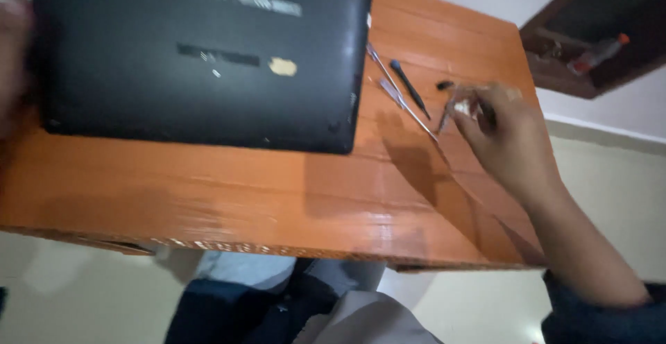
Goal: Using a manual screwdriver to screw or unscrew the base panel of a laptop computer.
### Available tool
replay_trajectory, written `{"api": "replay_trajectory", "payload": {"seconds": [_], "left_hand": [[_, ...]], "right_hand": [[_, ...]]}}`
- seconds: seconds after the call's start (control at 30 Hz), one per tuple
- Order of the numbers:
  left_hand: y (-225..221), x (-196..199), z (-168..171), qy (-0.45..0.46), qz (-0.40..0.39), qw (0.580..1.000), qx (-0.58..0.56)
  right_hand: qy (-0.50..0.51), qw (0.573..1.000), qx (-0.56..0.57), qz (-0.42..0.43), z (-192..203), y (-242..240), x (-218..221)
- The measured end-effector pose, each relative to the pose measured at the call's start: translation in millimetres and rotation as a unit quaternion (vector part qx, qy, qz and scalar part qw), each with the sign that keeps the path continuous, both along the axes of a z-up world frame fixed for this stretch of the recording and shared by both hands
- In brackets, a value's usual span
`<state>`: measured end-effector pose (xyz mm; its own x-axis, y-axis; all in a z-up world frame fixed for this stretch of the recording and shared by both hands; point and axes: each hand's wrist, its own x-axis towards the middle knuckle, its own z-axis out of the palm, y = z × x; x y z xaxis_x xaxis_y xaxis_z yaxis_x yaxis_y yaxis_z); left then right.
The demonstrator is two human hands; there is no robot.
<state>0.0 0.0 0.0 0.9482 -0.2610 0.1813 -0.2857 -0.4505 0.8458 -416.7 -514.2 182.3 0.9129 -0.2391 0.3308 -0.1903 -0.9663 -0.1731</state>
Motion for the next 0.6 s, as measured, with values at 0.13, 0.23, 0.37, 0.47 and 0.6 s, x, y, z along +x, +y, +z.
{"api": "replay_trajectory", "payload": {"seconds": [0.13, 0.23, 0.37, 0.47, 0.6], "left_hand": [[-46, -58, 108, -0.057, -0.038, 0.993, 0.091], [-64, -44, 124, -0.057, -0.067, 0.989, 0.121], [-82, -47, 113, -0.014, 0.031, 0.999, 0.029], [-93, -67, 141, 0.116, 0.039, 0.986, -0.11], [-92, -71, 143, 0.115, 0.017, 0.986, -0.12]], "right_hand": [[-0.087, 0.988, 0.062, 0.111, -9, -25, 117], [-0.126, 0.963, 0.197, 0.136, -35, -35, 192], [-0.139, 0.939, 0.264, 0.169, -42, -32, 242], [-0.142, 0.922, 0.341, 0.117, -30, -19, 250], [-0.201, 0.937, 0.214, 0.189, -30, -11, 245]]}}
